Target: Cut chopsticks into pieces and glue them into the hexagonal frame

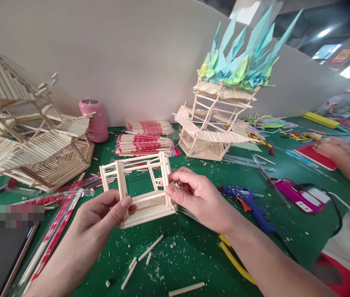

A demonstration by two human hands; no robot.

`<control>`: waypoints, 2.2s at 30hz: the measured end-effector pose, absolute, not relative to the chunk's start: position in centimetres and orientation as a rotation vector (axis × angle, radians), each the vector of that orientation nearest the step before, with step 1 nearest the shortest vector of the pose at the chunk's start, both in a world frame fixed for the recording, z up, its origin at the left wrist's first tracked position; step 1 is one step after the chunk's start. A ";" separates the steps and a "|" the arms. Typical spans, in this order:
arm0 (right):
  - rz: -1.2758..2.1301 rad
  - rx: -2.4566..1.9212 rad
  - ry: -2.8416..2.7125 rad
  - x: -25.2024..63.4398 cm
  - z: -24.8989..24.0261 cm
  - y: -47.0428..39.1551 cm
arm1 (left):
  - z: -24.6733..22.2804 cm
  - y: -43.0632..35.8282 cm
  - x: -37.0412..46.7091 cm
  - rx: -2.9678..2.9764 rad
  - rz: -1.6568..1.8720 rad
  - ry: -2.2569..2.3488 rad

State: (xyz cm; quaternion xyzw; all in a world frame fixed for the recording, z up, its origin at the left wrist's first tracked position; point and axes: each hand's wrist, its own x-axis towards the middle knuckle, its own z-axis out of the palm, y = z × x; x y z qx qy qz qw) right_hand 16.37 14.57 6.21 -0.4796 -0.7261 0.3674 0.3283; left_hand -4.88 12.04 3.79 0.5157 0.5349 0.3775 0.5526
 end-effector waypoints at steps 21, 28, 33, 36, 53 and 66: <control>0.997 -1.254 -1.875 16.3 6.1 14.7 | 3.0 12.3 -5.6 1.150 0.905 1.233; 0.994 -1.246 -1.884 16.5 5.7 14.8 | 3.0 12.3 -5.7 1.142 0.905 1.270; 0.944 -1.248 -1.894 16.3 5.9 14.7 | 3.2 12.1 -5.6 1.104 0.901 1.303; 0.920 -1.277 -1.888 16.1 6.0 14.5 | 3.6 12.0 -5.2 1.067 0.896 1.272; 0.976 -1.192 -1.899 16.5 6.0 14.2 | 4.3 12.0 -5.1 1.020 0.828 1.225; 1.020 -1.262 -1.846 16.2 6.1 13.9 | 4.1 12.2 -5.3 1.086 0.851 1.195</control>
